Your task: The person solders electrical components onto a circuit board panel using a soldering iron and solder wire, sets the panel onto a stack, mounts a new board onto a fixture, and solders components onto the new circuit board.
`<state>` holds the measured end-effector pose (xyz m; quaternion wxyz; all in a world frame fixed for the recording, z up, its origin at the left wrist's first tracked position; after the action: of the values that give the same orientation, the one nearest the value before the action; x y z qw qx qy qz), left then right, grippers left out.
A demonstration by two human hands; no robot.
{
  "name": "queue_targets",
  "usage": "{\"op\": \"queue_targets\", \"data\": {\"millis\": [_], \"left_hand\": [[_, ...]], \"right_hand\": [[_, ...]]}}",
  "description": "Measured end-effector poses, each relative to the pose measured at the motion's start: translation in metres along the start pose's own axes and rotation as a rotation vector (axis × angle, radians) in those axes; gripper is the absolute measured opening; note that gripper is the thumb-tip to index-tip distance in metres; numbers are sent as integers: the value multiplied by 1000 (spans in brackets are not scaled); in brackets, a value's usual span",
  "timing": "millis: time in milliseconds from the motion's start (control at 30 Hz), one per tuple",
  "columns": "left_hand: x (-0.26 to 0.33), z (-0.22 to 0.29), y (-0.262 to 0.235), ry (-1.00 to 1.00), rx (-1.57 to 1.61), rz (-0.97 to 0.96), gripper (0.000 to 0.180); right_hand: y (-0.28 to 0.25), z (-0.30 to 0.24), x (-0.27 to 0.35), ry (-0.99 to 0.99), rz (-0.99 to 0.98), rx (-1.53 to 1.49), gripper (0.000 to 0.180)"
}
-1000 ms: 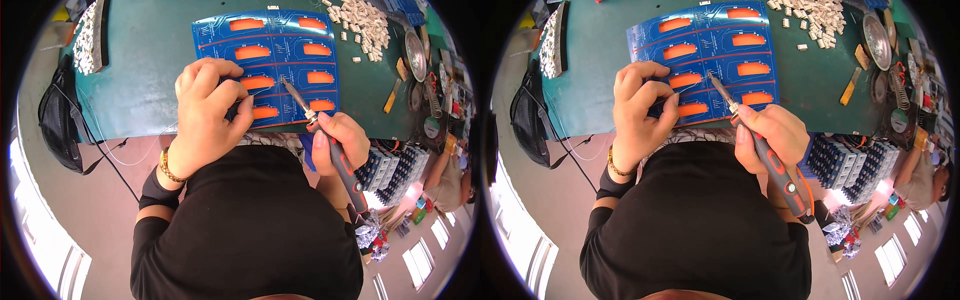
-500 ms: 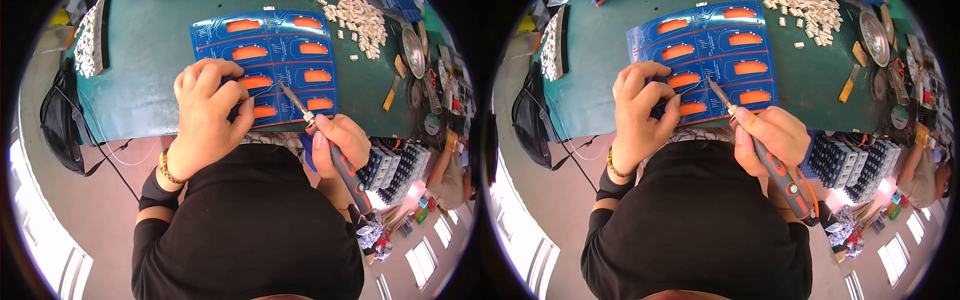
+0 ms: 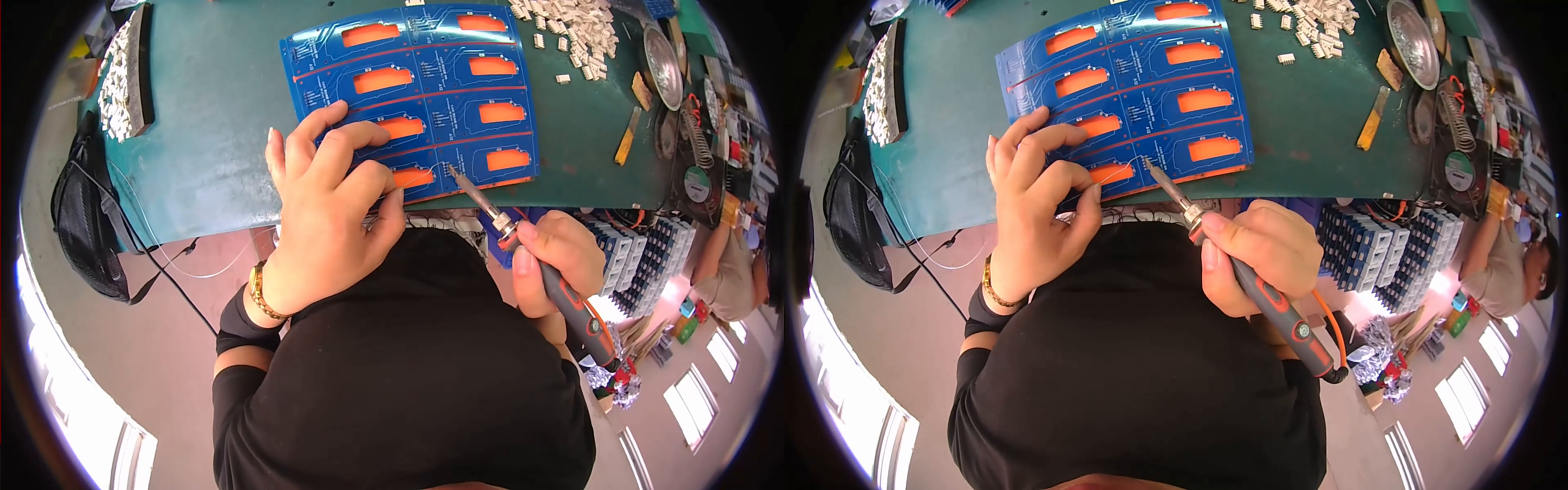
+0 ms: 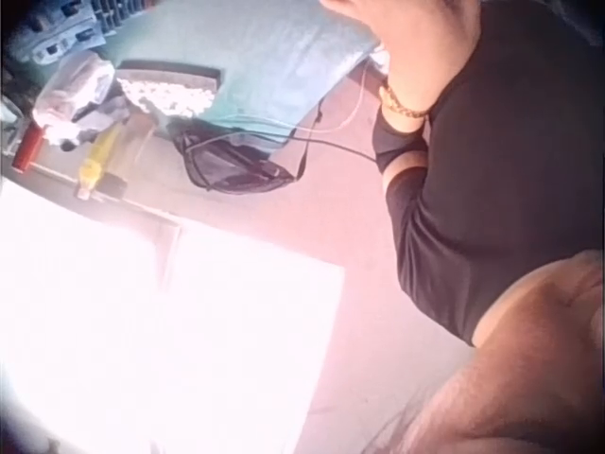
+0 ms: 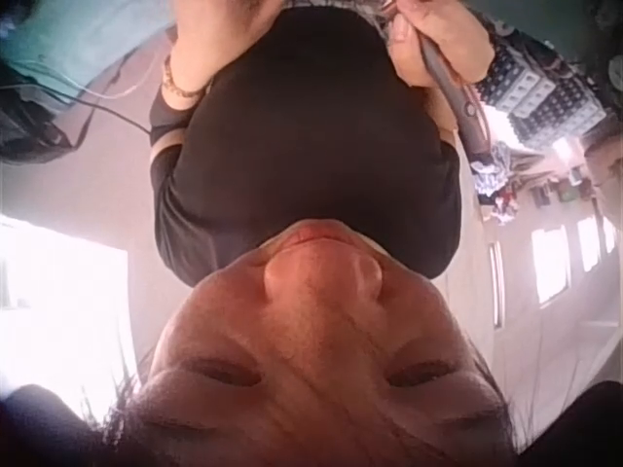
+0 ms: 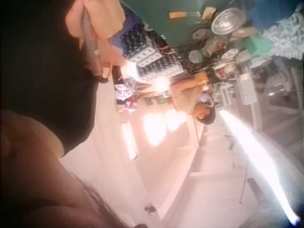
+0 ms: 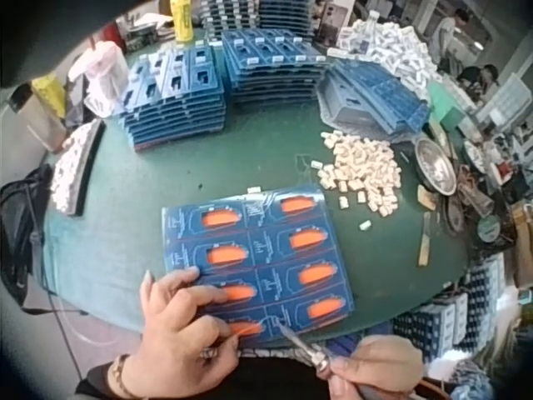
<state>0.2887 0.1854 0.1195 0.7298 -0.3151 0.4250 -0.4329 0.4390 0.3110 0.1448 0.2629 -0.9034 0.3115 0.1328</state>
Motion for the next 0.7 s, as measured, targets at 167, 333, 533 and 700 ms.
{"op": "queue_targets", "data": {"millis": [167,333,533,700], "left_hand": [[0,1,1,-1,-2,15,15],[2,2,2,-1,-6,21,15],[1,4,2,-10,-9,-8,15],[1,8,3,1,-53,-43,16]], "right_hand": [[3,3,0,-25,5,7,23],[5,4,3,-53,32,-6,24],[4,4,3,4,-11,-2,26],[5,3,5,-24,-22,-11,25]]}}
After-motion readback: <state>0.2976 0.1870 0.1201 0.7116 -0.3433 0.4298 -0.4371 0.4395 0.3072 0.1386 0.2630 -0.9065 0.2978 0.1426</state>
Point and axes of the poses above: each hand's wrist, its own x-axis away from the middle knuckle, its own y-axis out of the palm, z = x × y, the point moved 7 cm from there along -x, towards the middle knuckle, and after that the axes turned 12 degrees about y, right-handed, at the moved point
